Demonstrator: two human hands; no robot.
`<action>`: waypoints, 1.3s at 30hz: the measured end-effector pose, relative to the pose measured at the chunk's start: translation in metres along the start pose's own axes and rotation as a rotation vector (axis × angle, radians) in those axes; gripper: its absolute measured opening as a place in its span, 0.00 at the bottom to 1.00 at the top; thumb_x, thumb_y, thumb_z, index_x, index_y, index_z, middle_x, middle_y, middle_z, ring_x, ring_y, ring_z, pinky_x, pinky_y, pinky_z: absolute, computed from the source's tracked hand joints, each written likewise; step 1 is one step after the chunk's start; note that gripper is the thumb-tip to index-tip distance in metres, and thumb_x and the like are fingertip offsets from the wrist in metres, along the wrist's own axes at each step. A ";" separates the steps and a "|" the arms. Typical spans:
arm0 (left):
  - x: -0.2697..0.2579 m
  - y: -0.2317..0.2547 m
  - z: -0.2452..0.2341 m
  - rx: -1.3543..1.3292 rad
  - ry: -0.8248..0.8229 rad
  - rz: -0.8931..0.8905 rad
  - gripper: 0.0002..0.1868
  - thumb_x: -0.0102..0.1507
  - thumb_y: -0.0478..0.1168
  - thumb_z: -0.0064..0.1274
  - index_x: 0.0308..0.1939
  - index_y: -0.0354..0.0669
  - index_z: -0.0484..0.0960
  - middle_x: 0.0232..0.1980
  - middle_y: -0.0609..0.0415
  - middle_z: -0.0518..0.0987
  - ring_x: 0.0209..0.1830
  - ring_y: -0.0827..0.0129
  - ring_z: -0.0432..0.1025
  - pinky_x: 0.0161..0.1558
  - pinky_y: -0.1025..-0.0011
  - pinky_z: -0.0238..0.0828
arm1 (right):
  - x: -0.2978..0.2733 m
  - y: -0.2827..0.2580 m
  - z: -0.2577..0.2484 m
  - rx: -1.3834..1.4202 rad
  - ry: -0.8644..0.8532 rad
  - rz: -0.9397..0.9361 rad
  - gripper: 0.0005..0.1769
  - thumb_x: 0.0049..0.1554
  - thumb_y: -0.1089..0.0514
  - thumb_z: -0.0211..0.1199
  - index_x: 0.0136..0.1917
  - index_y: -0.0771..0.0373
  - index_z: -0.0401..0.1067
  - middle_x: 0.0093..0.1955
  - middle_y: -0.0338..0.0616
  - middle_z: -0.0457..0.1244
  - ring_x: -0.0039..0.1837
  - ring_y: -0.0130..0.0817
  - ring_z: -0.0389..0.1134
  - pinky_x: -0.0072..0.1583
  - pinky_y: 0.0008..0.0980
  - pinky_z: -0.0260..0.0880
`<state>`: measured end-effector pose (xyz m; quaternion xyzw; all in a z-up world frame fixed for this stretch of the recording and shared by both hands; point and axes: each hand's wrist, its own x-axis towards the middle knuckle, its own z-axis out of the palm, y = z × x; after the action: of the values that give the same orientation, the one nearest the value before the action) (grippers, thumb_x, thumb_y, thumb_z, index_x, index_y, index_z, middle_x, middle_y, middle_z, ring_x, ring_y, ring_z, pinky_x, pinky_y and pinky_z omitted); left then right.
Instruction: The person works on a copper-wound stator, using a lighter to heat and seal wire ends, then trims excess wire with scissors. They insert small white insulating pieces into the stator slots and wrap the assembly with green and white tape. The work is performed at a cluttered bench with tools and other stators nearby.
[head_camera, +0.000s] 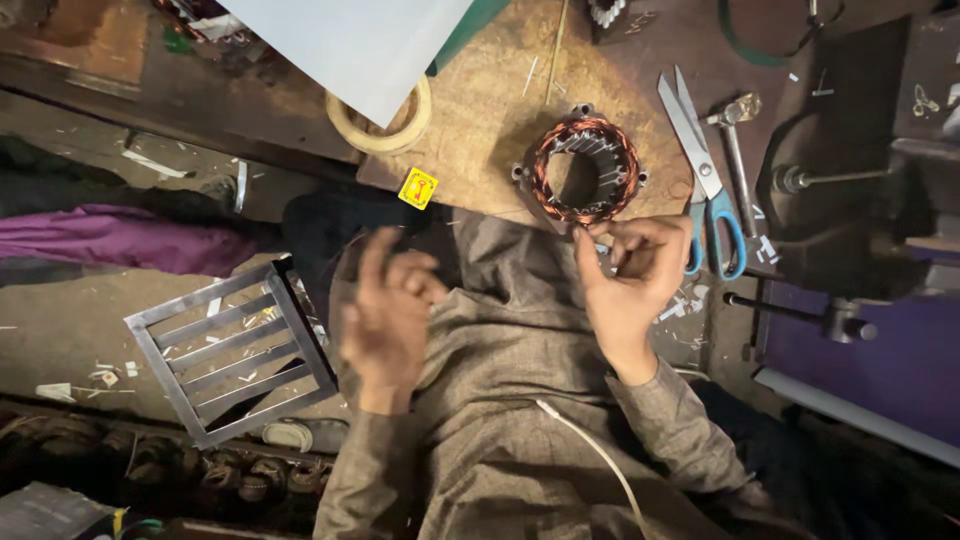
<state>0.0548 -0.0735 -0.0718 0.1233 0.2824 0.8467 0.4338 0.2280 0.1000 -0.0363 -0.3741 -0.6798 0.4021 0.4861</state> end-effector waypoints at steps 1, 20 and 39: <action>0.003 -0.007 0.004 0.068 -0.075 -0.033 0.44 0.64 0.61 0.55 0.76 0.39 0.65 0.58 0.43 0.78 0.50 0.62 0.72 0.56 0.65 0.70 | 0.000 -0.001 0.000 0.017 0.002 0.001 0.26 0.54 0.80 0.73 0.52 0.65 0.59 0.55 0.43 0.52 0.42 0.26 0.57 0.48 0.21 0.63; -0.012 -0.016 -0.004 0.918 -0.213 -0.163 0.14 0.62 0.41 0.64 0.30 0.41 0.75 0.29 0.59 0.75 0.28 0.74 0.68 0.33 0.76 0.65 | 0.041 -0.067 -0.090 0.555 -0.032 -0.257 0.14 0.57 0.50 0.67 0.49 0.60 0.71 0.46 0.47 0.68 0.44 0.38 0.74 0.58 0.45 0.78; 0.015 0.038 -0.025 1.254 0.391 0.030 0.06 0.69 0.38 0.58 0.43 0.39 0.80 0.35 0.59 0.76 0.33 0.78 0.68 0.37 0.76 0.65 | 0.083 -0.005 -0.070 0.433 -0.049 0.072 0.19 0.58 0.78 0.66 0.52 0.61 0.62 0.50 0.37 0.58 0.47 0.22 0.61 0.53 0.23 0.69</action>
<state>0.0095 -0.0884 -0.0704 0.2005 0.7943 0.5343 0.2086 0.2744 0.1853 0.0123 -0.2750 -0.5755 0.5646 0.5239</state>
